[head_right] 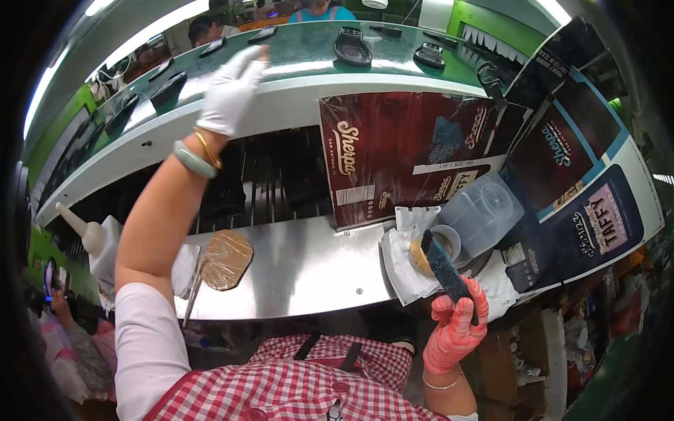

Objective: The person applies a brown adhesive to the bottom of black shoe soles using a blue plastic scraper. They repeatedly dip the scraper into a container of glue and spread it across the textured surface of the soles, handling multiple soles one by one.

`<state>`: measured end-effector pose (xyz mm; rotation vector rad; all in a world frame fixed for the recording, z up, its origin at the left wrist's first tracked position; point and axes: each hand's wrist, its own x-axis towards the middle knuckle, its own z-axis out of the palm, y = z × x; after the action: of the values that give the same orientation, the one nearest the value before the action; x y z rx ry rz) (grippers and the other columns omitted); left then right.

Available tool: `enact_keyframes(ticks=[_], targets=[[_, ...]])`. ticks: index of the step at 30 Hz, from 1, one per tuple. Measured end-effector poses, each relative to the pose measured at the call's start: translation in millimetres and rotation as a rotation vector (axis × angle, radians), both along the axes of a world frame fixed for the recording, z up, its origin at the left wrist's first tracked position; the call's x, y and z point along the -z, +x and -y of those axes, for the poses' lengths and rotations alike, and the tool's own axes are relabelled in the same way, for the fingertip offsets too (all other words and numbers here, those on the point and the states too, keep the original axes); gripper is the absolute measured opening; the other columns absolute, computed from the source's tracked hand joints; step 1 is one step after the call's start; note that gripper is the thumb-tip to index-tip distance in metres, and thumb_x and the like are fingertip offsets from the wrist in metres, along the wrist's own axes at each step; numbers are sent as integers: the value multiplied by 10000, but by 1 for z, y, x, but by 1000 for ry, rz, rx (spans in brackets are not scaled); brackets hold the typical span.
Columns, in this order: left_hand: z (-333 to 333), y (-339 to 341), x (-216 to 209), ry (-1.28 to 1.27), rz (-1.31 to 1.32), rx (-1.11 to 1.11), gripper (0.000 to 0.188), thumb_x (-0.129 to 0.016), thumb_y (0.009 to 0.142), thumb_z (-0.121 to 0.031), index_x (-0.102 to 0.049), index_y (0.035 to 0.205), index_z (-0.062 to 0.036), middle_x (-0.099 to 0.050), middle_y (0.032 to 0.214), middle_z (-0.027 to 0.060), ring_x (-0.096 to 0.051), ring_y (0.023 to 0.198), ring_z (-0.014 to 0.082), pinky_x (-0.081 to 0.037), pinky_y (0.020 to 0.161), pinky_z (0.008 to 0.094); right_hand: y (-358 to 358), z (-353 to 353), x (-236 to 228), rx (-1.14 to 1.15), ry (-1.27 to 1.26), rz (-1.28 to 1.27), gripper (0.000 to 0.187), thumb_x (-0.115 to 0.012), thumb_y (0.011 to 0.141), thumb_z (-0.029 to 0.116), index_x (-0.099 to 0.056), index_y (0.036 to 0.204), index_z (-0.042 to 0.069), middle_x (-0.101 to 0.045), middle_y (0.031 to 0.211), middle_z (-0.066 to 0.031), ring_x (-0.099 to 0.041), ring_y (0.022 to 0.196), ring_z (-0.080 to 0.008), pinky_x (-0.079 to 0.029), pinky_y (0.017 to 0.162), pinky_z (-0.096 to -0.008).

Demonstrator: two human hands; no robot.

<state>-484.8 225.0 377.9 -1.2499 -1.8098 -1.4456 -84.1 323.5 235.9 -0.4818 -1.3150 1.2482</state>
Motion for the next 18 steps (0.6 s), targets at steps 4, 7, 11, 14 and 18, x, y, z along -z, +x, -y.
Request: enact_keyframes(ticks=[4,7,11,14,18], targets=[[120,-130,-19,-486,-363,-1059,550,-536,822,-461,-564,1206,-68,-548,1231,156,-532,1119,320,-409,970,358,-11,-1,9,-40,-36,-1,313,-553,930,271,-564,1156,55,-611,756,-59,-499,563,-98,-382,483,-211],[172,-159,-24,-816,36,-1134,730,-523,777,-591,-475,1303,-87,-511,1267,201,-463,1204,348,-363,1014,381,-22,1,14,-13,-88,-12,317,-570,920,267,-565,1149,48,-630,850,-79,-512,575,-101,-391,491,-209],[207,-209,-23,-909,334,-867,821,-540,790,-578,-340,1403,-70,-458,1323,222,-443,1227,342,-336,1027,388,-30,1,20,-43,-155,7,316,-583,915,264,-566,1137,41,-633,965,-94,-525,590,-104,-401,500,-209],[193,-211,-25,-889,355,-763,730,-558,818,-522,-403,1377,-79,-504,1288,214,-489,1189,273,-357,994,338,-30,1,21,-38,-162,41,308,-577,919,267,-571,1118,32,-634,954,-89,-524,590,-100,-397,502,-205],[210,-233,-25,-832,268,-690,614,-606,816,-441,-507,1307,-87,-584,1203,143,-552,1075,229,-393,928,289,-26,-5,25,-79,-190,78,293,-575,921,257,-576,1093,20,-627,935,-75,-503,580,-89,-384,499,-200]])
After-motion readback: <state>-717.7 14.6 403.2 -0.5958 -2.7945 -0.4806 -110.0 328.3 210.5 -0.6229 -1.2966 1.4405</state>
